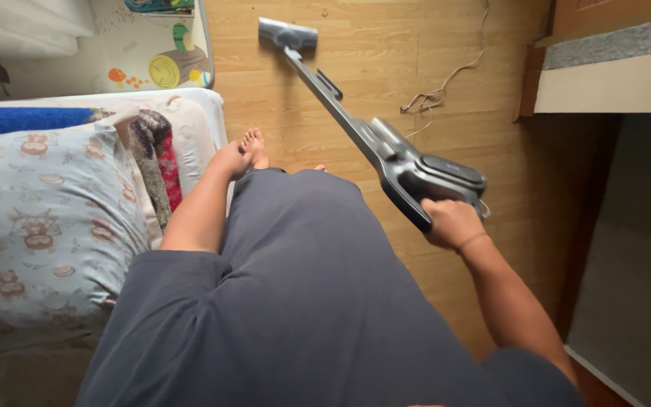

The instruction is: The recorder is vacuuming a wooden floor in a residential room.

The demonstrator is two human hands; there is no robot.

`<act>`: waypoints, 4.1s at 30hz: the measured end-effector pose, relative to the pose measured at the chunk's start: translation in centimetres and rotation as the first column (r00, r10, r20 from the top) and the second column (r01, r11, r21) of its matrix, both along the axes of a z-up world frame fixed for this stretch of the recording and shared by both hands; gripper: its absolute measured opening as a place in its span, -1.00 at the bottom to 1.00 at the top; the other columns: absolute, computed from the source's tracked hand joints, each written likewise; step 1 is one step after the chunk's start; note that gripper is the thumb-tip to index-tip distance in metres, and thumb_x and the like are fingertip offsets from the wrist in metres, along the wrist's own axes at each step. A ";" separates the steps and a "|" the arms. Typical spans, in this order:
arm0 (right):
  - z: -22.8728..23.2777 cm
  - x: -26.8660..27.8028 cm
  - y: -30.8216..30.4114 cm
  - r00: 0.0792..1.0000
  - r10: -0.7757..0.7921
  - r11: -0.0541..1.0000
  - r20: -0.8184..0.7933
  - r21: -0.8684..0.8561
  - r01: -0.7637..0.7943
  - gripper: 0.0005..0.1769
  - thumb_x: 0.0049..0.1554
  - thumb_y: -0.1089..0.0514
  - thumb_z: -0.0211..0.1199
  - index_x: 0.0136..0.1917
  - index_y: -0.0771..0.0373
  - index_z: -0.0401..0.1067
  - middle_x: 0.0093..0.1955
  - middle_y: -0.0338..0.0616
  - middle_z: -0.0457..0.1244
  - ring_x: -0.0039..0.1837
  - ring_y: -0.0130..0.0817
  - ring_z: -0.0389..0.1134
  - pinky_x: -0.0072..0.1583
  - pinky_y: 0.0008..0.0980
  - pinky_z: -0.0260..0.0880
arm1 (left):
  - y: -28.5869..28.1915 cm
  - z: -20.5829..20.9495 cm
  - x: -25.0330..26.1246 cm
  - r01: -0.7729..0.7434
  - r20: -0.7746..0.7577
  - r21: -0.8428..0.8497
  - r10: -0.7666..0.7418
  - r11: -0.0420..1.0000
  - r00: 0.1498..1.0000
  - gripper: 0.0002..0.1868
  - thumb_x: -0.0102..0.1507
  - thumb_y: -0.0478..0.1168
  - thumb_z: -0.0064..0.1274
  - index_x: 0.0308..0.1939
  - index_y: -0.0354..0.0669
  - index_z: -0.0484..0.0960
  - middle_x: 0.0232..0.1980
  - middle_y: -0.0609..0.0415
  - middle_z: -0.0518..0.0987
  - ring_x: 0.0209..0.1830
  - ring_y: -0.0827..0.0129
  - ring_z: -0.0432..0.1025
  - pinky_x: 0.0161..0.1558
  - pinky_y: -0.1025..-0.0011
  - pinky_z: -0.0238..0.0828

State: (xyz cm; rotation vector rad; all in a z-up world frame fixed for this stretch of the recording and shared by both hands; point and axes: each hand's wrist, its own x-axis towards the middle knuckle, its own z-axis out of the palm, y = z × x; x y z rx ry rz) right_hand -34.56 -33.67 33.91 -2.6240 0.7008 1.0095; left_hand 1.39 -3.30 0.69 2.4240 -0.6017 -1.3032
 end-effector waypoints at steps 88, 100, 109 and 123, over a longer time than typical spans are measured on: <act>-13.2 1.1 3.8 0.857 -0.246 0.938 0.454 0.334 0.093 -0.74 -0.05 0.06 0.35 -0.23 0.17 0.31 -0.28 0.13 0.32 -0.13 0.22 0.36 -0.10 0.02 0.37 | -1.4 -2.4 -2.4 0.106 -0.009 0.022 -0.106 0.994 0.994 -0.48 0.24 0.01 0.07 0.16 -0.28 0.57 0.15 -0.28 0.60 0.18 -0.10 0.48 0.21 0.11 0.40; -10.5 2.2 4.2 0.934 -0.176 0.929 0.312 0.367 0.052 -0.63 -0.15 -0.06 0.43 -0.24 0.16 0.34 -0.25 0.14 0.34 -0.09 0.22 0.36 -0.08 0.03 0.35 | 2.1 -0.6 -0.8 0.024 -0.029 0.066 -0.022 0.998 0.999 -0.53 0.21 -0.02 0.09 0.05 -0.32 0.63 0.09 -0.29 0.63 0.13 -0.10 0.51 0.18 0.12 0.41; -5.5 -2.5 1.6 0.975 -0.035 0.962 0.218 0.273 -0.027 -0.77 -0.11 0.03 0.33 -0.27 0.11 0.33 -0.31 0.04 0.33 -0.14 0.15 0.38 -0.10 0.01 0.38 | 1.7 -0.5 0.6 -0.002 -0.016 0.075 0.004 0.997 1.000 -0.54 0.20 -0.05 0.07 0.03 -0.33 0.63 0.03 -0.33 0.63 0.09 -0.11 0.52 0.15 0.11 0.43; -9.5 -6.1 6.8 0.960 -0.270 0.937 0.079 0.253 0.243 -0.92 0.13 0.05 0.11 -0.16 0.01 0.39 -0.19 0.05 0.37 -0.04 0.16 0.39 -0.06 0.05 0.33 | 1.0 -0.8 0.7 -0.018 -0.044 0.063 0.021 0.998 0.999 -0.54 0.23 -0.01 0.08 0.05 -0.30 0.64 0.08 -0.30 0.63 0.13 -0.09 0.52 0.19 0.15 0.43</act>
